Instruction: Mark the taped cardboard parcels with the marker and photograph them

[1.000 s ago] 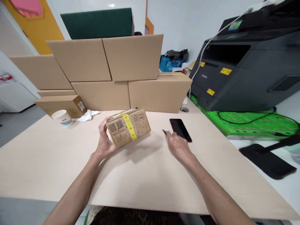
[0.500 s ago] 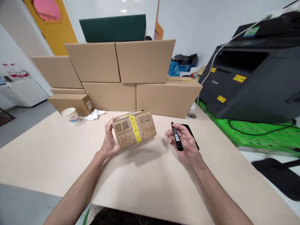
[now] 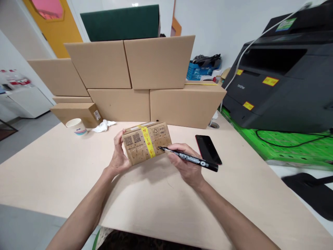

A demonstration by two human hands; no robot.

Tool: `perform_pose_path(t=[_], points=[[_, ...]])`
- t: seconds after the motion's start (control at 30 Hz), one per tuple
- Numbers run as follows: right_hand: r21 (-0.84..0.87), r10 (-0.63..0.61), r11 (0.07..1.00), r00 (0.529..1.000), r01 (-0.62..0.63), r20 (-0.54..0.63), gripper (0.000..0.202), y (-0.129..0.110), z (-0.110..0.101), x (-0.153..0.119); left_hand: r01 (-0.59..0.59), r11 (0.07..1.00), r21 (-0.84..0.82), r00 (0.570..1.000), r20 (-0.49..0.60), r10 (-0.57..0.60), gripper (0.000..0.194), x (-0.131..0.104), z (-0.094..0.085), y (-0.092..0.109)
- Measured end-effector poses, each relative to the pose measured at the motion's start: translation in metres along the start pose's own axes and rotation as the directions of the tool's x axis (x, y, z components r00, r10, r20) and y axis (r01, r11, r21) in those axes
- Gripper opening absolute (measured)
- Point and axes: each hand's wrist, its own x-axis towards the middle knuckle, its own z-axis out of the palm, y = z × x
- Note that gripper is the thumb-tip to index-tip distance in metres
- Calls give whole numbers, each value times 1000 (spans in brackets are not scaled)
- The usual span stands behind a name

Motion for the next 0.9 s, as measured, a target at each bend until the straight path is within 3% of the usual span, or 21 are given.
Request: perform_pose_path(t=[0.2,0.33,0.43,0.67,0.9], points=[[-164,-202,964,978,208,52,15,0,16,7,10,1000,6,1000,15,-10,128,0,-2,0],[-298,-333,881,929,367,160,17,-2,23,11,3,1000,3,1000,16,-3,128,0,-2,0],[-318,-384,851,908,419,168,19,-3,27,13,7,1000,0,1000,22,-7,128,1,-3,2],[-413,-389,804,904,428,180,16,-2,30,11,12,1000,-14,999,39,-12,127,1,-5,2],[-343,-251,901,964,267,90,7,-4,29,12,15,1000,1,999,42,-15,127,4,-5,4]])
